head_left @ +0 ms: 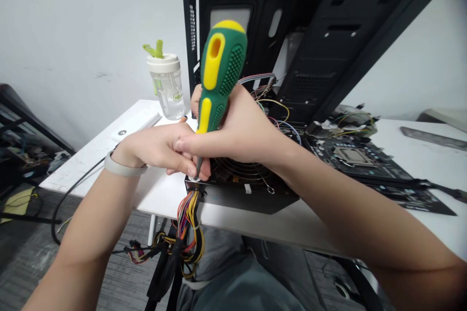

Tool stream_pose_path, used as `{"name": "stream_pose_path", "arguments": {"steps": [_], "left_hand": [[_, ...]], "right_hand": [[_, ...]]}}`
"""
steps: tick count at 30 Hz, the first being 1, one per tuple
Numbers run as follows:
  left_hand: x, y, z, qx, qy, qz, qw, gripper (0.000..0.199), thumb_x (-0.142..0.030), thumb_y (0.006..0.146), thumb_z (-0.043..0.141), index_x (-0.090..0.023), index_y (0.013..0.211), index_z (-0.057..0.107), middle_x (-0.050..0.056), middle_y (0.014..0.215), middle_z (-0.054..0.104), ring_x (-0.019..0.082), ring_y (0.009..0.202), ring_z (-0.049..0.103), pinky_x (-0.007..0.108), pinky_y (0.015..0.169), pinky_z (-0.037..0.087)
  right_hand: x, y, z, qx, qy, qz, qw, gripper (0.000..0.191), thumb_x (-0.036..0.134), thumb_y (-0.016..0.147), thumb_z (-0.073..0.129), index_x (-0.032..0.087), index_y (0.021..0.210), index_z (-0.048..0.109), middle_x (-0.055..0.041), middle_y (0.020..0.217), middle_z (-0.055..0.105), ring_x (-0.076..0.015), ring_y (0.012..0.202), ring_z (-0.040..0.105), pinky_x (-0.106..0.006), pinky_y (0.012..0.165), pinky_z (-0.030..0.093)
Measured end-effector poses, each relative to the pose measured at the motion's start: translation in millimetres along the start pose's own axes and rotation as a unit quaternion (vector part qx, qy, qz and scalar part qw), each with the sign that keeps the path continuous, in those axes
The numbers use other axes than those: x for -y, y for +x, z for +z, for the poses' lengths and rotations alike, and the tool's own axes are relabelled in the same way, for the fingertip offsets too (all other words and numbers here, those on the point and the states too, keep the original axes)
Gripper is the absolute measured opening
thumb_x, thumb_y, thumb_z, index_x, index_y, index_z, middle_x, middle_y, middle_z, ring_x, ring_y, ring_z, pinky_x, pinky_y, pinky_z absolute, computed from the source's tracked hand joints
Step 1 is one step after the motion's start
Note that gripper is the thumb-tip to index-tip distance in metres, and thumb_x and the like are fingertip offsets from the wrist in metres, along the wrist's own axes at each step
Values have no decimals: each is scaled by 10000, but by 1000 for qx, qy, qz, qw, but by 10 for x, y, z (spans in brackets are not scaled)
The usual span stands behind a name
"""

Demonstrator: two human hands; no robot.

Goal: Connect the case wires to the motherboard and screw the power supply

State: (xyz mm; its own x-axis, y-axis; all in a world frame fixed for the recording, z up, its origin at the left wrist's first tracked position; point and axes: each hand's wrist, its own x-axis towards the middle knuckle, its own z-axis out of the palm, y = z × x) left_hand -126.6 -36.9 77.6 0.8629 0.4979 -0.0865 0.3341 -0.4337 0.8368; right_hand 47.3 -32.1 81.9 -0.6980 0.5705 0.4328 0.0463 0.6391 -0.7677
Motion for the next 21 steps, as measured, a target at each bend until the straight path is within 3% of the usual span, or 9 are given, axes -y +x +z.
{"name": "stream_pose_path", "arguments": {"steps": [3, 6, 9, 13, 17, 21], "left_hand": [[-17, -17, 6, -16, 30, 10, 999, 210, -359, 753, 715, -177, 858, 722, 46, 670, 704, 116, 487, 595, 169, 462, 483], [-29, -29, 33, -71, 58, 31, 995, 215, -377, 705, 752, -170, 742, 704, 35, 609, 675, 150, 581, 635, 193, 556, 523], [-7, -37, 59, -104, 70, 25, 992, 250, -371, 726, 728, -157, 624, 649, 37, 607, 664, 140, 570, 621, 188, 535, 510], [67, -41, 65, -87, 64, 8, 994, 193, -318, 732, 725, -149, 699, 637, 13, 583, 636, 120, 530, 593, 183, 506, 500], [101, -37, 89, -99, -11, 23, 995, 197, -265, 719, 750, -153, 733, 588, -1, 639, 638, 96, 518, 586, 153, 477, 494], [74, -33, 119, -102, -45, 6, 994, 186, -234, 712, 758, -144, 744, 598, -14, 594, 617, 63, 429, 529, 120, 402, 450]], "right_hand": [[35, -12, 30, -46, -44, 1, 998, 279, 392, 690, 634, 163, 711, 475, 45, 645, 473, -103, 684, 565, -179, 535, 432], [38, -12, 54, -47, -54, -4, 997, 272, 379, 689, 649, 158, 705, 493, 44, 629, 476, -96, 660, 543, -194, 541, 433], [1, 9, 45, -41, -28, -25, 998, 302, 390, 673, 682, 152, 728, 506, 34, 668, 506, -101, 685, 536, -209, 573, 460], [-78, 46, -36, 72, 101, -71, 990, 328, 341, 700, 666, 122, 913, 547, -2, 853, 595, -104, 767, 576, -228, 674, 512], [-167, 66, -140, 195, 209, -77, 955, 564, 287, 765, 601, 97, 1266, 427, -52, 1027, 633, -112, 817, 628, -257, 725, 542], [-227, 77, -195, 214, 223, -53, 950, 596, 279, 753, 647, 89, 1271, 421, -46, 977, 651, -113, 793, 644, -264, 722, 555]]}}
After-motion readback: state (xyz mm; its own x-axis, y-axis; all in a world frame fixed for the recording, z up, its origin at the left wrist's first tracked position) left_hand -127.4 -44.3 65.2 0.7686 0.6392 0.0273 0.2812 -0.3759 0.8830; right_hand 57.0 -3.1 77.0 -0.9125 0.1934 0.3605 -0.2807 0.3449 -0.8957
